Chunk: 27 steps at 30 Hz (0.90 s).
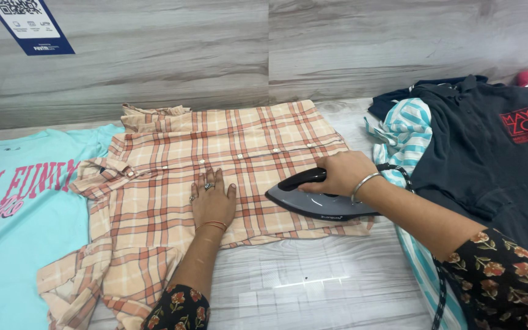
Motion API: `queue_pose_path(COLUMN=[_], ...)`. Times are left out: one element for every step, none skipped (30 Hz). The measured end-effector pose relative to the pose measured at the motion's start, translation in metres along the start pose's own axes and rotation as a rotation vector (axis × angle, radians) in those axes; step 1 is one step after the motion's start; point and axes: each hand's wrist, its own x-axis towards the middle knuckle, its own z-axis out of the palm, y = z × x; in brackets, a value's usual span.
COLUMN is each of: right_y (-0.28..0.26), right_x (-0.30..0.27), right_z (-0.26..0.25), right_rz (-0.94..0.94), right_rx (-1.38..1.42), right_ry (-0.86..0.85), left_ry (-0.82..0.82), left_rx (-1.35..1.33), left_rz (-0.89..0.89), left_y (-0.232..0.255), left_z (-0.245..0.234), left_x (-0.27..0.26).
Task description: The person irons a plaid shirt and a black polo shirt on a flat surface. They smooth the fabric with one hand while moving the iron with the other, then flip the plaid shirt to iron the other side before switching to the polo shirt.
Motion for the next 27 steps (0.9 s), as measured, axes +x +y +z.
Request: queue_pose_path(right_y=[0.003,0.008,0.013,0.016,0.018,0.021,0.022,0.023,0.024,0.026,0.027,0.028,0.029,0.030,0.031,0.032,0.034,0.035,0.036,0.038,0.040,0.042,0.045,0.049,0.052,0.057,0.062], right_x=[0.004,0.011,0.019,0.027,0.037,0.044,0.050,0.055,0.058,0.058,0.056,0.053,0.047,0.039,0.031,0.024,0.017,0.014,0.013,0.013,0.015,0.019,0.026,0.032,0.038,0.043,0.048], right_z=[0.000,-0.003,-0.004,-0.004,-0.005,-0.005,-0.005,-0.004,-0.004,-0.003,-0.002,-0.001,0.000,0.002,0.004,0.005,0.006,0.006,0.005,0.004,0.004,0.004,0.002,0.001,0.001,0.001,0.002], right_rz=[0.026,0.051,0.079,0.107,0.135,0.163,0.166,0.168,0.170,0.138,0.106,0.073,0.032,-0.009,-0.051,-0.065,-0.080,-0.096,-0.070,-0.045,-0.018,0.019,0.058,0.097,0.124,0.152,0.180], right_rx=[0.018,0.036,0.054,0.057,0.058,0.059,0.061,0.062,0.064,0.047,0.029,0.012,-0.002,-0.017,-0.031,-0.033,-0.034,-0.036,-0.051,-0.067,-0.082,-0.055,-0.031,-0.007,-0.004,-0.002,0.002], right_ry=[0.029,0.058,0.086,0.106,0.129,0.153,0.155,0.158,0.159,0.159,0.157,0.154,0.138,0.121,0.104,0.095,0.085,0.076,0.066,0.057,0.049,0.064,0.080,0.096,0.117,0.138,0.160], left_ry=[0.001,0.003,0.008,0.012,0.021,0.024,0.027,0.031,0.034,0.037,0.039,0.037,0.036,0.034,0.029,0.024,0.019,0.025,0.027,0.029,0.023,0.018,0.012,0.007,0.006,0.004,0.001], left_rx=[0.001,0.002,0.005,0.008,0.008,0.013,0.017,0.022,0.018,0.015,0.011,0.012,0.014,0.015,0.014,0.012,0.012,0.005,0.001,-0.004,-0.006,-0.008,-0.013,-0.012,-0.010,-0.008,-0.004], left_rz=[0.001,0.002,0.004,0.007,0.009,0.013,0.016,0.019,0.020,0.021,0.020,0.020,0.018,0.017,0.013,0.010,0.005,0.009,0.013,0.016,0.012,0.007,0.003,0.005,0.006,0.007,0.004], left_y=[-0.001,-0.001,-0.001,-0.001,-0.001,-0.001,-0.001,-0.001,-0.001,-0.001,-0.001,0.000,0.000,0.000,0.000,0.001,0.000,0.001,0.001,0.000,0.000,-0.001,0.000,0.001,0.000,0.000,0.000], left_z=[0.000,0.000,0.001,0.002,0.002,0.001,0.001,0.001,0.000,0.000,0.000,-0.001,-0.001,-0.002,-0.002,-0.002,-0.003,-0.003,-0.003,-0.003,-0.003,-0.003,-0.003,-0.004,-0.004,-0.004,-0.004], left_x=[0.000,0.000,0.000,0.000,0.000,0.001,0.001,0.000,0.000,0.000,-0.001,-0.001,-0.001,-0.001,-0.001,-0.001,-0.002,-0.001,-0.001,-0.001,-0.001,-0.001,-0.001,-0.001,-0.001,-0.002,-0.003])
